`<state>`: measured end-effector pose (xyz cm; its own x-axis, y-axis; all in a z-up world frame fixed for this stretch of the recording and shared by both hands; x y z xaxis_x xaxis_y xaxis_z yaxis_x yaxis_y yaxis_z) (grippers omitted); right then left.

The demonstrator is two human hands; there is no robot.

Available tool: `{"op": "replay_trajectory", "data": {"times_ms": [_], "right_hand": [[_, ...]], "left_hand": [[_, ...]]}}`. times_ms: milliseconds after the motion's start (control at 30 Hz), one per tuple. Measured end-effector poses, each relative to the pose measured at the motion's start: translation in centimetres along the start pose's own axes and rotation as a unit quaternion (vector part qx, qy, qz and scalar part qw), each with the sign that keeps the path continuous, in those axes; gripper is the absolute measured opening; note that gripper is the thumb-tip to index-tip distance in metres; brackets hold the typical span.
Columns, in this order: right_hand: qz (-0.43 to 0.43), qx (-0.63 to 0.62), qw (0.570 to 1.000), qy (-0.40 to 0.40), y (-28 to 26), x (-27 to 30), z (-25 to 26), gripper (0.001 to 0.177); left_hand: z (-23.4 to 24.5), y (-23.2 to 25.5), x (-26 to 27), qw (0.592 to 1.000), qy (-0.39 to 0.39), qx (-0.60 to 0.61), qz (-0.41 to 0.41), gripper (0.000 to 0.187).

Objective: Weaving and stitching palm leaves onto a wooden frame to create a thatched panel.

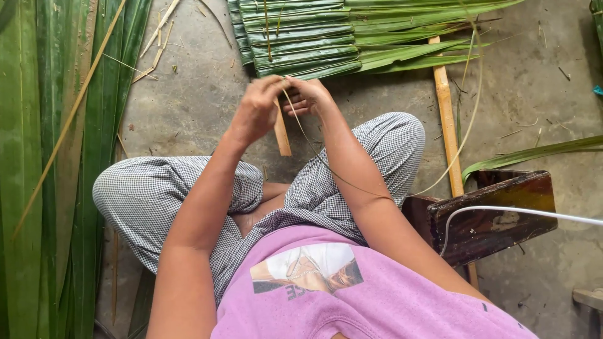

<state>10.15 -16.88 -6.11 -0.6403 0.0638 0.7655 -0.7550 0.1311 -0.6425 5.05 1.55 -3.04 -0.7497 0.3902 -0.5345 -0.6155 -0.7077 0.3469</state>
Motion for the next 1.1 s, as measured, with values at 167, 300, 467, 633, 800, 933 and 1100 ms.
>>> {"op": "replay_trajectory", "data": {"times_ms": [167, 300, 467, 633, 800, 933, 1100], "right_hand": [[0.03, 0.276, 0.96, 0.031, -4.5, 7.5, -0.5, 0.056], [0.13, 0.308, 0.937, 0.1, -5.2, 8.5, 0.3, 0.037], [0.167, 0.296, 0.931, 0.133, -5.3, 7.4, 0.8, 0.026], [0.191, 0.284, 0.931, 0.123, -5.6, 6.8, 0.4, 0.027], [0.193, 0.277, 0.933, 0.122, -5.8, 6.5, 0.5, 0.025], [0.184, 0.269, 0.938, 0.121, -5.9, 6.7, 0.4, 0.022], [0.19, 0.27, 0.937, 0.119, -5.8, 6.6, 0.5, 0.021]], "left_hand": [[1.3, -3.2, -3.6, 0.964, 0.071, 0.073, 0.244, 0.028], [-2.9, -7.5, -5.2, 0.929, -0.005, 0.103, 0.355, 0.024], [-4.1, -8.4, -7.4, 0.897, -0.076, 0.13, 0.416, 0.02], [-4.4, -8.6, -7.3, 0.912, -0.041, 0.171, 0.372, 0.015], [-5.4, -9.6, -6.8, 0.93, -0.021, 0.173, 0.323, 0.013], [-6.0, -10.8, -6.6, 0.941, -0.033, 0.197, 0.273, 0.019], [-5.1, -10.9, -6.8, 0.922, -0.1, 0.214, 0.308, 0.026]]}}
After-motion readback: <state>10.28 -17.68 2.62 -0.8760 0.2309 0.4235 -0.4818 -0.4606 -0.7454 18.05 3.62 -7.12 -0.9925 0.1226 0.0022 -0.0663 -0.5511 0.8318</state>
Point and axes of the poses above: each hand's wrist, its own x-axis away from the middle knuckle, its own z-axis out of the back of the hand, y = z × x, the point moved 2 cm from there along -x, towards the middle knuckle, and after that the axes turned 11 degrees about -x, right-handed, at the moved point
